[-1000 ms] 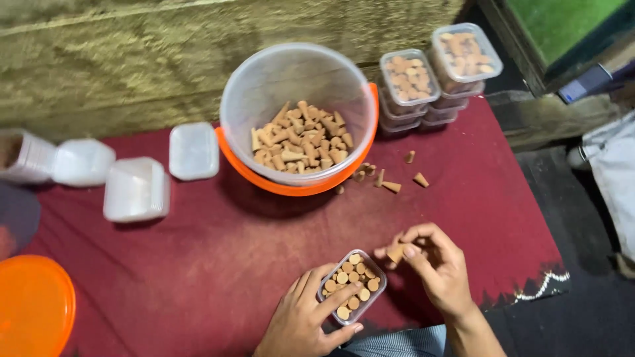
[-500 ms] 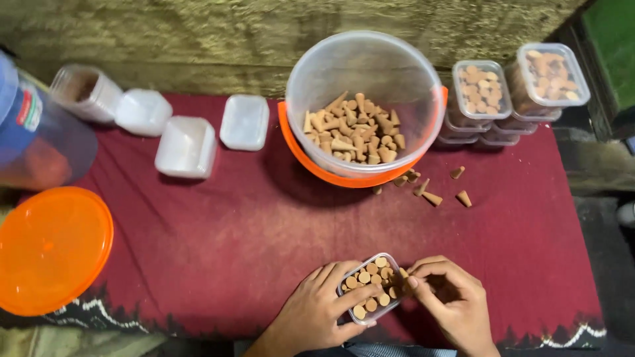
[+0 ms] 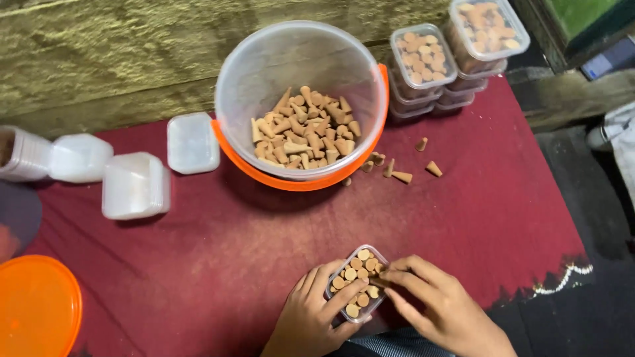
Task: The person is sorting incense cones by picking them from a large bucket and placing them into a small plastic container.
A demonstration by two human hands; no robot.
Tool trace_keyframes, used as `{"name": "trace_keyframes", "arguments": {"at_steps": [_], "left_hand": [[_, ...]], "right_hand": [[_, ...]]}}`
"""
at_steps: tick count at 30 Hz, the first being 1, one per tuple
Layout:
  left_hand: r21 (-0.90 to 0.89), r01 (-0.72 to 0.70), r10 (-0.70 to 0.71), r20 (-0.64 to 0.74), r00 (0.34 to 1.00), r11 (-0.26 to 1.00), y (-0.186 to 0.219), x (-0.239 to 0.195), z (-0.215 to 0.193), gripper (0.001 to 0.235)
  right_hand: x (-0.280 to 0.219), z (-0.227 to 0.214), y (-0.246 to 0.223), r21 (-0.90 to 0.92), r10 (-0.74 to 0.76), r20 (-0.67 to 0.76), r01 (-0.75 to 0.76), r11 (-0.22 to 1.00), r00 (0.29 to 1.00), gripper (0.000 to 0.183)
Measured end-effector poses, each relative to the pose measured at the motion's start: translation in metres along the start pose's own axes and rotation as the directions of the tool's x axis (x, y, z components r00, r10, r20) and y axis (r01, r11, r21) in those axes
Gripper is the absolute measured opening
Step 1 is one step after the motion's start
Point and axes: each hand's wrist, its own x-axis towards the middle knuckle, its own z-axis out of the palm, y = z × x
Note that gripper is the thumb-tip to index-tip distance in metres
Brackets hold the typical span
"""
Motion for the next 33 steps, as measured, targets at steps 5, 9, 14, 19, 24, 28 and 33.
{"name": "trace_keyframes", "arguments": {"at_steps": [5,9,14,19,24,28,33], "left_hand": [[0.0,0.035,-0.035,0.015,0.999,0.999,0.003,0.001,-0.006,0.046],[0.004,0.03,-0.03,-0.007,1.0,1.0,0.007,0.005,-0.012,0.044],[0.007,0.037,-0.037,0.01,0.999,0.999,0.008,0.005,-0.01,0.04],[-0.004,0.029,-0.029,0.039,0.999,1.0,0.001,0.001,-0.001,0.039],[0.033,0.038,-0.038,0.002,0.999,0.999,0.005,0.002,-0.004,0.034],[-0.003,0.054,-0.054,-0.027,0.998,0.999,0.005,0.002,-0.007,0.044],[-0.018,0.06,-0.059,0.031,0.998,0.998,0.004,0.0,-0.01,0.047]], "right_hand": [[0.006,0.007,-0.001,-0.142,-0.098,0.014,0.099,0.985,0.995,0.023],[0.011,0.013,0.0,-0.169,-0.193,-0.018,0.188,0.967,0.981,0.017],[0.014,0.015,0.001,-0.109,-0.217,-0.062,0.21,0.972,0.974,0.015],[0.007,0.017,0.006,-0.096,-0.229,-0.084,0.221,0.97,0.97,0.014],[0.007,0.015,-0.001,-0.093,-0.199,-0.085,0.191,0.977,0.976,0.021],[0.006,0.018,-0.003,-0.132,-0.184,0.018,0.185,0.974,0.983,0.025],[0.001,0.023,0.011,-0.298,-0.186,0.006,0.179,0.938,0.983,0.021]]}}
